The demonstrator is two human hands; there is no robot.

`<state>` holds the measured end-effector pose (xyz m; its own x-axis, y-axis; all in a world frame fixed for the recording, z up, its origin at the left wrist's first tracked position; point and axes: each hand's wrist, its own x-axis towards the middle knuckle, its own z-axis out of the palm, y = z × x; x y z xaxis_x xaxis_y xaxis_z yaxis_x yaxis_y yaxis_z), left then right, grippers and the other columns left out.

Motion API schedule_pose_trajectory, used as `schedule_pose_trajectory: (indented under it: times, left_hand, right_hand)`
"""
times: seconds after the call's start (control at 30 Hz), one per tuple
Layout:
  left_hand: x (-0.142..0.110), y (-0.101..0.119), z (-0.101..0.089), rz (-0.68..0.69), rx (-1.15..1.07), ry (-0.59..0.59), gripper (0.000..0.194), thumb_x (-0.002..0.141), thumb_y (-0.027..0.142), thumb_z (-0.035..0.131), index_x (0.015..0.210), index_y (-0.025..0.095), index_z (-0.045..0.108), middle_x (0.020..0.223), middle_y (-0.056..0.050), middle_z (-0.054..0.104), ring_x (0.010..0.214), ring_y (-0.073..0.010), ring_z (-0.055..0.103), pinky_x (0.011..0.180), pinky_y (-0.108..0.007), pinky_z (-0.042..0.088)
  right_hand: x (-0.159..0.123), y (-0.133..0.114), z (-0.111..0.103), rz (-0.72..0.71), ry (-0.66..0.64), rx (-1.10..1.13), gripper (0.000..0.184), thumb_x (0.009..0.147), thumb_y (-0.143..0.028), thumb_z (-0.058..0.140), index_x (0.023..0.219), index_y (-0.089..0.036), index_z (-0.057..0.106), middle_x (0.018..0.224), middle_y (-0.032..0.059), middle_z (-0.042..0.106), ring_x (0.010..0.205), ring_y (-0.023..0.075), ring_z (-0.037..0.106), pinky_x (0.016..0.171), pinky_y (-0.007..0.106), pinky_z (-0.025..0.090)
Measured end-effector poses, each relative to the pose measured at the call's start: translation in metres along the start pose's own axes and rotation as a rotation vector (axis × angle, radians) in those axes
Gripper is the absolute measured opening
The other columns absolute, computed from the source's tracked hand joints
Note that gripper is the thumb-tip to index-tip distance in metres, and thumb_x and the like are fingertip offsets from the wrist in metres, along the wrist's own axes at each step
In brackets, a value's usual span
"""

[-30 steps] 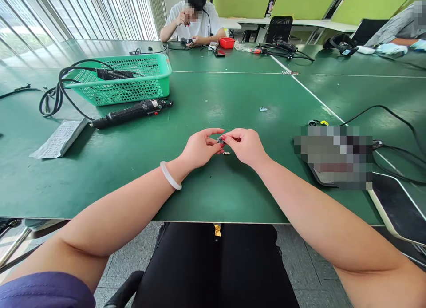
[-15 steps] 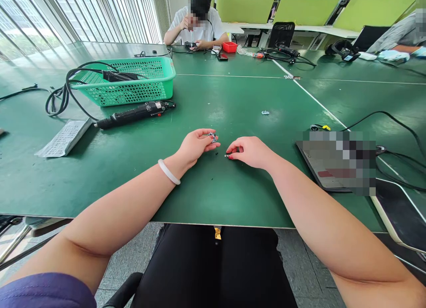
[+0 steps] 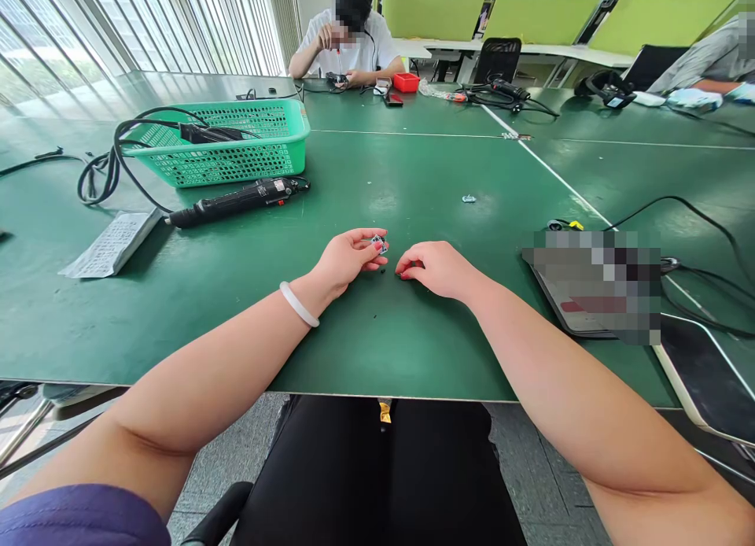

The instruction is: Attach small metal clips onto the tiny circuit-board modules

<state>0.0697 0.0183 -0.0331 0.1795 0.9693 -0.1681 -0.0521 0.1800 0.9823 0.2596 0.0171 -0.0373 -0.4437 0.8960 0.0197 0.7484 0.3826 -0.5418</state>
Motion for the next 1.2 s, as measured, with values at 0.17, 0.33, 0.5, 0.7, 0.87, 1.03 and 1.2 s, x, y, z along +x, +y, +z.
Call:
schedule_pose_trajectory:
  times: [0.17,0.33,0.5,0.7,0.87,1.03,1.2]
  left_hand:
    - [-0.001,0.0,0.001,0.015,-0.001,-0.004,0.016,0.086,0.009,0.061,0.101,0.011,0.066,0.087,-0.004,0.07,0.066,-0.0073,0.064,0.067,-0.023,0.051]
    - [-0.002,0.0,0.002,0.011,-0.036,-0.006,0.016,0.084,0.007,0.063,0.099,0.012,0.065,0.084,-0.004,0.07,0.067,-0.0081,0.065,0.073,-0.027,0.053]
    - [-0.002,-0.001,0.002,0.004,-0.049,-0.016,0.022,0.079,0.004,0.067,0.099,0.012,0.064,0.088,-0.004,0.069,0.071,-0.0097,0.067,0.081,-0.032,0.054]
    - [-0.002,-0.002,0.001,0.038,0.053,-0.043,0.027,0.076,-0.001,0.064,0.099,0.012,0.062,0.088,-0.005,0.068,0.072,-0.0113,0.067,0.08,-0.033,0.054]
    - [-0.006,0.0,0.004,0.065,0.175,-0.07,0.029,0.074,0.0,0.064,0.099,0.013,0.062,0.087,-0.005,0.068,0.07,-0.0121,0.067,0.078,-0.033,0.054]
    - [-0.004,-0.005,0.004,0.174,0.356,-0.064,0.029,0.067,0.013,0.075,0.094,0.016,0.065,0.085,-0.003,0.068,0.073,-0.0131,0.065,0.078,-0.033,0.052]
    - [-0.002,-0.007,0.004,0.207,0.365,-0.073,0.029,0.064,0.016,0.078,0.089,0.017,0.063,0.084,-0.003,0.069,0.077,-0.0145,0.065,0.08,-0.034,0.049]
  right_hand:
    - [0.001,0.002,-0.001,0.006,-0.02,-0.029,0.017,0.079,-0.012,0.056,0.075,-0.022,0.069,0.083,-0.0002,0.068,0.076,0.0139,0.058,0.07,0.029,0.043]
    - [0.001,0.002,0.0,-0.018,-0.049,-0.038,0.017,0.078,-0.01,0.052,0.072,-0.021,0.063,0.082,0.0009,0.064,0.076,0.0145,0.055,0.068,0.028,0.04]
    - [-0.001,0.001,-0.002,-0.001,-0.055,0.02,0.014,0.079,-0.014,0.051,0.073,-0.021,0.061,0.079,0.0005,0.062,0.071,0.0137,0.052,0.065,0.028,0.037]
    - [0.0,0.008,-0.004,0.166,0.062,0.289,0.008,0.077,-0.022,0.056,0.074,-0.02,0.063,0.074,-0.0007,0.063,0.067,0.0125,0.052,0.066,0.029,0.039]
    - [0.001,0.008,-0.001,0.187,0.174,0.68,0.012,0.071,-0.028,0.066,0.074,-0.017,0.062,0.073,0.0014,0.066,0.063,0.0101,0.051,0.064,0.028,0.041]
    - [0.0,-0.001,0.002,0.195,0.224,0.839,0.021,0.067,-0.033,0.074,0.072,-0.017,0.062,0.07,0.0028,0.065,0.06,0.0097,0.05,0.06,0.028,0.042]
    - [-0.003,-0.013,0.003,0.149,0.317,0.797,0.018,0.068,-0.032,0.072,0.069,-0.018,0.062,0.069,0.001,0.063,0.063,0.0108,0.051,0.064,0.029,0.043]
